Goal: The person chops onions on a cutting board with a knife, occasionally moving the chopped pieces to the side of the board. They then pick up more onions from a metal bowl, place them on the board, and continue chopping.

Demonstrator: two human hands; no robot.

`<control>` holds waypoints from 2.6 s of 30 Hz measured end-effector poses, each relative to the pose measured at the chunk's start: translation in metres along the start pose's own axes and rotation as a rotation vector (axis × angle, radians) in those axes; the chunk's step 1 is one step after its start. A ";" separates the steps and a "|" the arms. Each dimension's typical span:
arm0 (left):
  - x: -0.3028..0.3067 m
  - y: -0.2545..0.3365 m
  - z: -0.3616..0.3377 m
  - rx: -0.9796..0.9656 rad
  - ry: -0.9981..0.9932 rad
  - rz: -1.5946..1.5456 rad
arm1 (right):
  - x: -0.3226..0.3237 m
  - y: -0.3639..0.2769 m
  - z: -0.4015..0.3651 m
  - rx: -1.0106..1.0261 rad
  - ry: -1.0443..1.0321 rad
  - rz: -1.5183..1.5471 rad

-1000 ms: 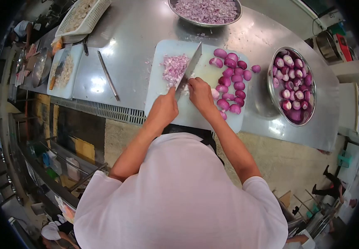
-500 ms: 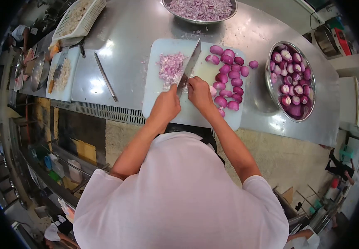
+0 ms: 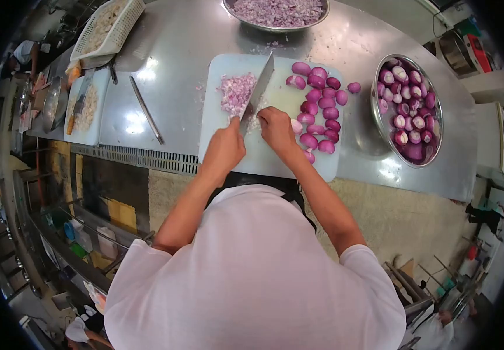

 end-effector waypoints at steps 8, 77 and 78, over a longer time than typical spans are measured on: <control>-0.002 0.010 0.000 -0.043 0.009 -0.003 | 0.004 -0.003 0.001 -0.019 0.054 -0.121; 0.017 -0.010 -0.050 -0.154 -0.211 0.050 | 0.027 -0.014 -0.007 0.025 0.209 -0.124; 0.021 -0.003 -0.055 -0.144 -0.199 0.011 | 0.029 -0.012 -0.011 0.028 0.208 -0.106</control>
Point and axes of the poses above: each hand's wrist, its own z-axis towards the middle knuckle, its own x-axis out of the back of the hand, y = z × x, the point moved 7 cm from there along z, towards the middle knuckle, and after that the axes turned 13 degrees about -x, right-handed, at the moved point
